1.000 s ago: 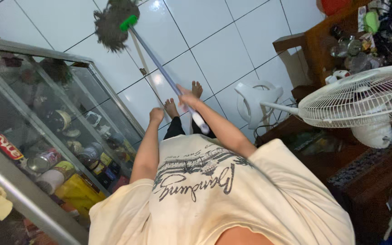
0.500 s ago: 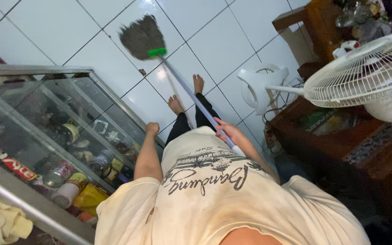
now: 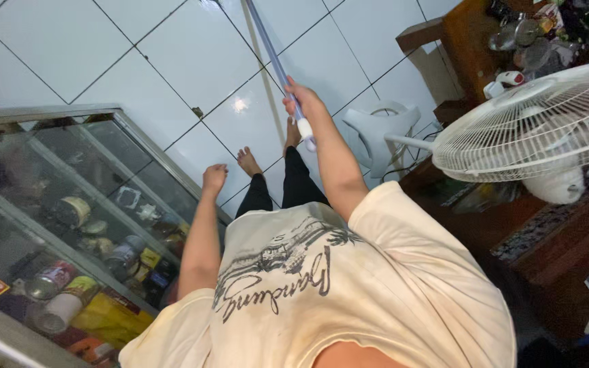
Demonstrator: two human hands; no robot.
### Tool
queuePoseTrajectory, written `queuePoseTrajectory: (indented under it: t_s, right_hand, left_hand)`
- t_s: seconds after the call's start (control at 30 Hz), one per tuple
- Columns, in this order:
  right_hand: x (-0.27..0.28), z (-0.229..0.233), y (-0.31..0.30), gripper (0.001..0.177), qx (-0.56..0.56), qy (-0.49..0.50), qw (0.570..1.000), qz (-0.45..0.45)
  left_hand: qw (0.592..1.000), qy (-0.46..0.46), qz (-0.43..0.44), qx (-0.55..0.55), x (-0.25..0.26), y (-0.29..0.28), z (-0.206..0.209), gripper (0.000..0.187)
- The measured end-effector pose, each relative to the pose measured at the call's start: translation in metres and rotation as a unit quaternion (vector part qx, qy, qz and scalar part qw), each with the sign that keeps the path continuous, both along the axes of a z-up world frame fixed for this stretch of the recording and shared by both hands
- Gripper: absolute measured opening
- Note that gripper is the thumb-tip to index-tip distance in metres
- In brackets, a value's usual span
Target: The person mops a tiled floor in a room, pushing and pulling a mop around furniture and objects.
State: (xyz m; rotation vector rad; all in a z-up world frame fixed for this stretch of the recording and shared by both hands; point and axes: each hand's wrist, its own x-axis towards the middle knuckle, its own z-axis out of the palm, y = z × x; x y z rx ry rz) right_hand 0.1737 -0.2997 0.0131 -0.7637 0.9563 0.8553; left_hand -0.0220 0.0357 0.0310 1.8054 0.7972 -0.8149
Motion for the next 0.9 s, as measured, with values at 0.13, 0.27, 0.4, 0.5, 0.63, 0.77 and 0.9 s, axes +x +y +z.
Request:
queuePoseTrajectory:
  t_s: [0.13,0.27,0.4,0.5,0.63,0.77,0.9]
  right_hand:
    - [-0.027,-0.001,-0.046,0.053,0.045,0.014,0.999,-0.024]
    - [-0.146,0.023,-0.109,0.053,0.157,-0.02,0.986,-0.057]
    - [-0.224,0.062,-0.176,0.062,0.042,0.096,0.993,-0.058]
    - [-0.225,0.067,-0.206,0.059,0.008,0.146,0.986,-0.077]
    - [-0.181,0.046,-0.23,0.058,-0.015,0.08,0.995,-0.064]
    - [-0.081,0.019,-0.223,0.061,-0.007,0.033,0.996,-0.078]
    - [0.056,-0.012,-0.209,0.059,-0.025,0.001,0.993,-0.114]
  left_hand:
    - [0.993,0.052,0.08,-0.074,0.002,-0.003,0.016,0.026]
    - [0.978,0.124,-0.121,0.113,0.014,-0.011,0.024,0.032]
    - [0.94,0.009,-0.282,0.193,0.054,-0.052,0.004,0.032]
    - [0.905,-0.132,-0.36,0.186,0.091,-0.098,-0.014,0.037]
    - [0.947,-0.127,-0.284,0.081,0.143,-0.166,-0.033,0.038]
    - [0.865,-0.319,-0.366,0.128,0.168,-0.211,-0.034,0.033]
    - [0.923,-0.156,-0.352,0.026,0.175,-0.201,-0.025,0.041]
